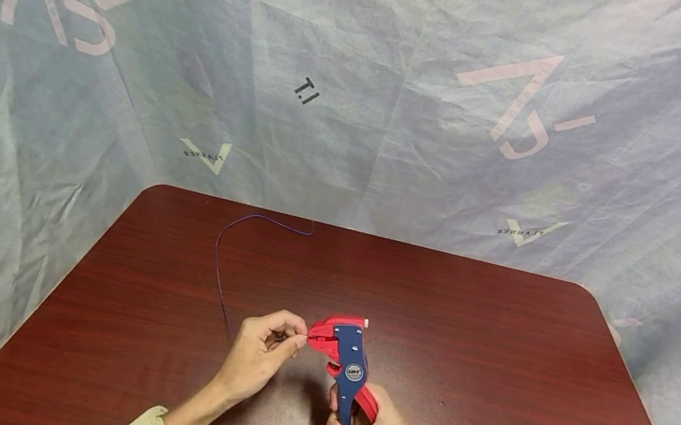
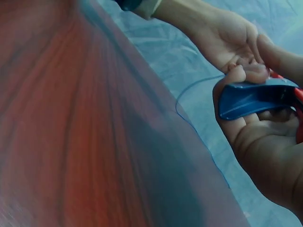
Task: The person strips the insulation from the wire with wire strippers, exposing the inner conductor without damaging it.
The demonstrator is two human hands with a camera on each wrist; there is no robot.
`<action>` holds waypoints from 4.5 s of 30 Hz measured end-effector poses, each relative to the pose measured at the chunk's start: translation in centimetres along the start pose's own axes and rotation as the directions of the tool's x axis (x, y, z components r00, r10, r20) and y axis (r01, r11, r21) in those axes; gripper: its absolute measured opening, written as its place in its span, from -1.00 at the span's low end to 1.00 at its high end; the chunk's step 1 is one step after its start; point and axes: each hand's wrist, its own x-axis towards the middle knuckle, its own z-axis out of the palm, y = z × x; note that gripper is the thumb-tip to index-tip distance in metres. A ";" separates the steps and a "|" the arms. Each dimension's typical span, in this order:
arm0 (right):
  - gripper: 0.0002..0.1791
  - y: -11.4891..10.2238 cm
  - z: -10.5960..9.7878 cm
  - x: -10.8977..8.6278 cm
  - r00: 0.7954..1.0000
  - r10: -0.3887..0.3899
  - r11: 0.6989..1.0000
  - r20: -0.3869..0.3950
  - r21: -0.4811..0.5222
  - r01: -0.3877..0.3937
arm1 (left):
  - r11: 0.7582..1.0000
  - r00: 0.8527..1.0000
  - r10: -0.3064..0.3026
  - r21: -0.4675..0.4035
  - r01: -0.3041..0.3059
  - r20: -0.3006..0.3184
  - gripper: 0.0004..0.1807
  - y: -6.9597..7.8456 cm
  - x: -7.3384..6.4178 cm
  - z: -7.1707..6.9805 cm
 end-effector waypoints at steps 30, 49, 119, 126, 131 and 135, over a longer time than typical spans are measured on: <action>-0.75 0.9 1.4 -0.1 0.979 0.158 0.973 -0.131 0.192 -0.131 | 0.995 0.994 -0.077 0.061 0.083 -0.083 -0.93 -1.0 -0.3 0.5; -0.80 0.1 1.8 -0.3 0.996 0.076 0.972 -0.042 0.226 -0.065 | 1.000 0.999 0.003 0.025 -0.002 -0.035 -0.89 -0.1 0.1 -0.2; -0.60 0.3 -2.0 -2.8 0.994 0.075 0.933 0.082 0.347 -0.099 | 0.990 0.988 -0.121 0.057 0.127 -0.097 -0.92 -1.7 0.2 -2.3; -0.52 0.3 -2.6 -3.1 0.995 0.069 0.921 0.070 0.378 -0.091 | 0.992 0.989 -0.114 0.051 0.119 -0.096 -0.95 -2.0 0.2 -2.4; -0.53 0.3 -3.2 -3.4 0.994 0.090 0.920 0.065 0.376 -0.108 | 0.988 0.986 -0.133 0.063 0.140 -0.105 -0.92 -2.1 0.1 -2.5; -0.55 0.2 -3.6 -3.6 0.991 0.123 0.928 0.045 0.348 -0.131 | 0.985 0.983 -0.149 0.076 0.158 -0.110 -0.89 -2.2 0.1 -2.5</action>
